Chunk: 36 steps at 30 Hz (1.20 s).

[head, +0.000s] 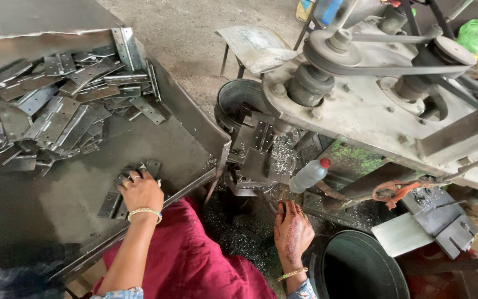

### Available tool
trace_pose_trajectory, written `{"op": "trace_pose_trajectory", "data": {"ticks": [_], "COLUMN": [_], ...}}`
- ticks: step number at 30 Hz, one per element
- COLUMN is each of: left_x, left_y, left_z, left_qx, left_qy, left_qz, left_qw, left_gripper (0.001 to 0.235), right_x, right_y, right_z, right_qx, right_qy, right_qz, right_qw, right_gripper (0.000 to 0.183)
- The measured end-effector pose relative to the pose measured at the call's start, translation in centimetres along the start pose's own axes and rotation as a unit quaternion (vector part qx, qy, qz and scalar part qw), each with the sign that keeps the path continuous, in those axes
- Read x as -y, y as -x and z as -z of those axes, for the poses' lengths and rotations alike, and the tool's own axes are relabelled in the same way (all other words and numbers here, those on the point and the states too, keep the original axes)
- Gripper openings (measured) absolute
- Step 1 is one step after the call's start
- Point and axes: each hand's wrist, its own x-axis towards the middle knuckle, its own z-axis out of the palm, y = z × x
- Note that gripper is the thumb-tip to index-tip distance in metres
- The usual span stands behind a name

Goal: The person picks up metal hinge pieces from a tray, places them one at a time into a stamping machine, operates a lever to stamp them, and then moves the finished pieces aside.

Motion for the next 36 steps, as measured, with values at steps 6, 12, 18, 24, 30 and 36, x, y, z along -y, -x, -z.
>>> {"op": "trace_pose_trajectory", "data": {"ticks": [6, 12, 18, 24, 30, 36], "left_x": [0.0, 0.5, 0.5, 0.6, 0.1, 1.7], "left_y": [-0.1, 0.2, 0.2, -0.5, -0.7, -0.8], "left_z": [0.4, 0.8, 1.0, 1.5, 0.0, -0.5], "left_qx": [0.073, 0.045, 0.004, 0.044, 0.023, 0.009], "left_qy": [0.122, 0.078, 0.078, 0.071, 0.031, 0.047], "left_qz": [0.015, 0.034, 0.049, 0.052, 0.03, 0.037], "left_qw": [0.99, 0.995, 0.996, 0.995, 0.999, 0.998], "left_gripper": [0.033, 0.045, 0.045, 0.038, 0.025, 0.02], "right_x": [0.2, 0.2, 0.2, 0.0, -0.8, 3.5], "right_y": [0.1, 0.5, 0.6, 0.8, 1.0, -1.7], "right_z": [0.1, 0.1, 0.3, 0.1, 0.0, 6.7], "right_qx": [0.017, 0.016, 0.036, 0.035, 0.078, 0.115], "right_qy": [0.014, 0.03, 0.033, 0.014, -0.021, -0.175], "right_qz": [-0.011, -0.008, -0.013, -0.01, -0.039, -0.006], "right_qw": [1.0, 0.999, 0.999, 0.999, 0.996, 0.978], "right_gripper": [0.02, 0.019, 0.018, 0.018, 0.017, 0.02]}}
